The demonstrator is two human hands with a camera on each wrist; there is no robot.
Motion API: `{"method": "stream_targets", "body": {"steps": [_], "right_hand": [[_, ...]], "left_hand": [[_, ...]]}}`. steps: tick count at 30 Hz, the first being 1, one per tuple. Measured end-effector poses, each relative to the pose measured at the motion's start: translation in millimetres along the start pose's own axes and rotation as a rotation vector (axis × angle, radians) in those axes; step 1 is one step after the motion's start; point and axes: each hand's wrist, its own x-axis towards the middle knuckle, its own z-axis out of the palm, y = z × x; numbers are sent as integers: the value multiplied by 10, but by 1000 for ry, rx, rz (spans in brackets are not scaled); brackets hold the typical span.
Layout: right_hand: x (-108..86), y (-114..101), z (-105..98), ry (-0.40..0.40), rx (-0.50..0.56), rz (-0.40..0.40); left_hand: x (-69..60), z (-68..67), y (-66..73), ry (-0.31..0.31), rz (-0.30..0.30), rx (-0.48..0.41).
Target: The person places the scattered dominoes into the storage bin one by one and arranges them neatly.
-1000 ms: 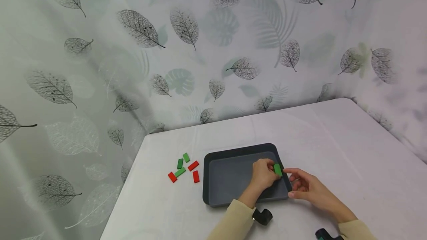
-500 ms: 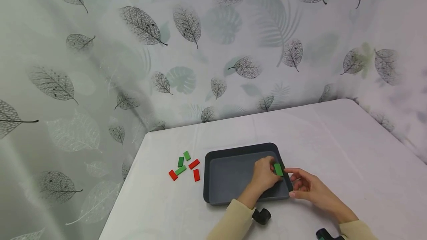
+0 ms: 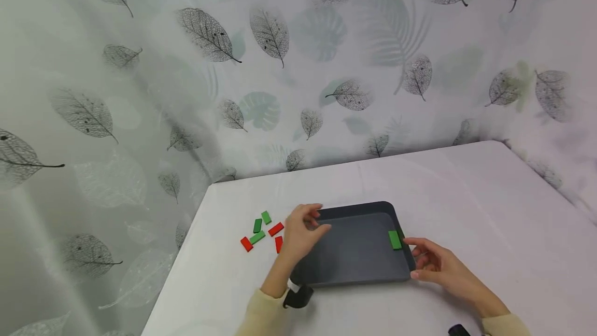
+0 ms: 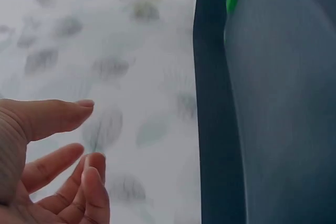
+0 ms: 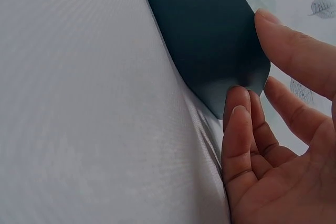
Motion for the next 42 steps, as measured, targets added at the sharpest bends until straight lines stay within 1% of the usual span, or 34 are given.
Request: {"method": "stream_targets", "body": {"steps": [3, 6, 8, 9, 12, 15, 16, 19, 22, 26, 32, 35, 39, 42], "right_hand": [[-15, 23, -5, -14, 8, -20], [-26, 31, -11, -10, -10, 7], [-22, 27, -14, -13, -21, 22], [-17, 23, -16, -14, -22, 28], [11, 5, -23, -26, -16, 39], [10, -16, -26, -31, -6, 67], [11, -23, -26, -31, -2, 77], [14, -33, -25, -32, 10, 96], [9, -28, -25, -32, 15, 100], [0, -22, -17, -28, 10, 110], [-4, -26, -13, -23, 5, 123], [-5, -29, -17, -27, 12, 129], [-8, -35, -16, -29, 9, 134], [-6, -42, -11, -18, -9, 156]], "left_hand": [[-67, -350, -232, 93, -106, -48], [-165, -659, -520, 178, -222, -28], [-259, -827, -737, 205, -291, 3], [-308, -900, -841, 209, -329, 20], [-470, -1075, -1115, 183, -451, 64], [-592, -1166, -1285, 151, -569, 90], [-622, -1186, -1326, 143, -600, 98], [-682, -1215, -1414, 129, -654, 118], [-713, -1214, -1463, 121, -681, 129], [-733, -1186, -1507, 127, -704, 157], [-756, -1139, -1565, 153, -727, 238], [-761, -1129, -1583, 153, -721, 270], [-764, -1128, -1585, 151, -700, 283], [-766, -1125, -1582, 168, -696, 275]]}}
